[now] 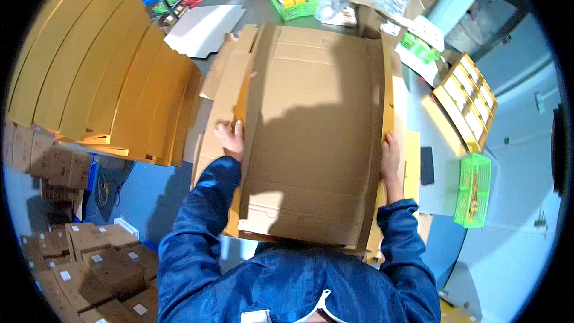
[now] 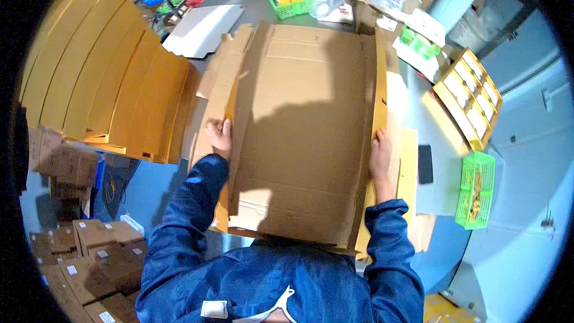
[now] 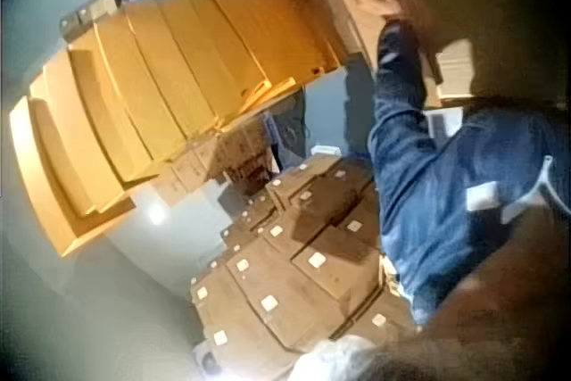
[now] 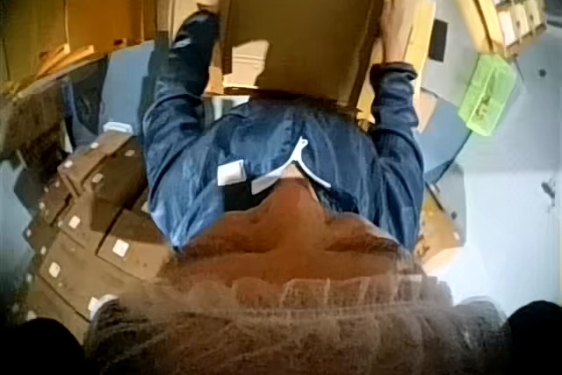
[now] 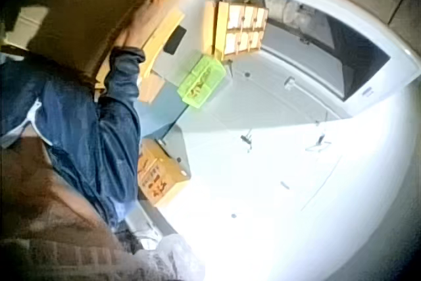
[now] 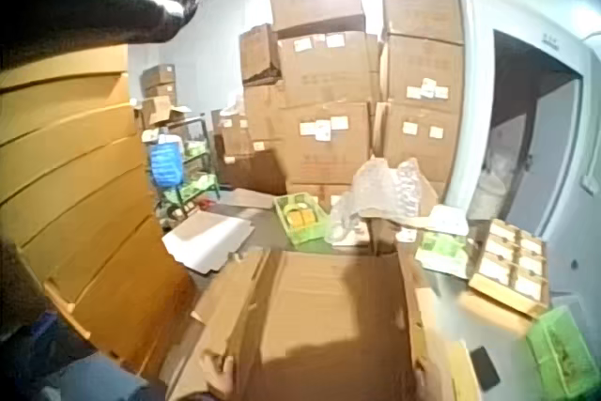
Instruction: The person assembles a cardboard box by folding its sides and inserting a yellow grid divider. They then place a white foam sheet inside the box and add smaller yellow cardboard dividers into the grid compartments. The person repeats the process of inserting dividers into the grid structure.
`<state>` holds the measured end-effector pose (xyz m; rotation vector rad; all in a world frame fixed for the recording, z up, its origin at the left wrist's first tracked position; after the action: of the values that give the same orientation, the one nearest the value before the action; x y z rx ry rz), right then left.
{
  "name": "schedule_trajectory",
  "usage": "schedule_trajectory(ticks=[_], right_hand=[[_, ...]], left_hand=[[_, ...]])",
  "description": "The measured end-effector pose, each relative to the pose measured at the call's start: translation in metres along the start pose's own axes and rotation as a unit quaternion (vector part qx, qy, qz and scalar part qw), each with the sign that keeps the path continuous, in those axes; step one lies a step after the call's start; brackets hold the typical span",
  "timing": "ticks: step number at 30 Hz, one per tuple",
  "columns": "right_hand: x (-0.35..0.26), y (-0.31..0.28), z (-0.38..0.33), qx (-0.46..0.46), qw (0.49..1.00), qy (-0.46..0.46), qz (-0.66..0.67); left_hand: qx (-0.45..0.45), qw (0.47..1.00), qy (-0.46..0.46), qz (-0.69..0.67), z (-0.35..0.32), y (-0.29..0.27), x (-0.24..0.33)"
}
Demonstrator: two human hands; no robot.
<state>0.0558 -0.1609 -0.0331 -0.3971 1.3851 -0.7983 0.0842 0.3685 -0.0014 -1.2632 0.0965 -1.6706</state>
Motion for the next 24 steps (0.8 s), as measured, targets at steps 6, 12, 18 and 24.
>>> schedule_trajectory(ticks=[6,12,18,24], right_hand=[[0.070,-0.006,-0.020,-0.066,0.921,0.264,0.277],[0.006,-0.014,-0.004,-0.116,0.986,0.105,-0.055],[-0.009,-0.016,-0.018,-0.058,0.981,0.032,-0.184],[-0.047,-0.051,-0.098,-0.130,0.983,-0.117,-0.059]], left_hand=[[-0.409,0.811,-0.355,-0.222,-0.001,0.047,-0.032],[-0.418,0.879,-0.125,0.191,0.008,0.049,-0.030],[-0.304,0.927,-0.036,0.217,-0.021,0.040,-0.003],[-0.401,0.895,0.185,0.060,-0.072,-0.041,0.021]])
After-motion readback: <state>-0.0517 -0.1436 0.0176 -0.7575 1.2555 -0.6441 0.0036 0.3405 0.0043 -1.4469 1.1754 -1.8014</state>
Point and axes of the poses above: each hand's wrist, its own z-axis towards the middle knuckle, its own y-axis out of the palm, x = y × z, the point moved 8 cm from there along z, towards the middle knuckle, and after that the axes turned 3 degrees about -y, right-handed, at the moved point
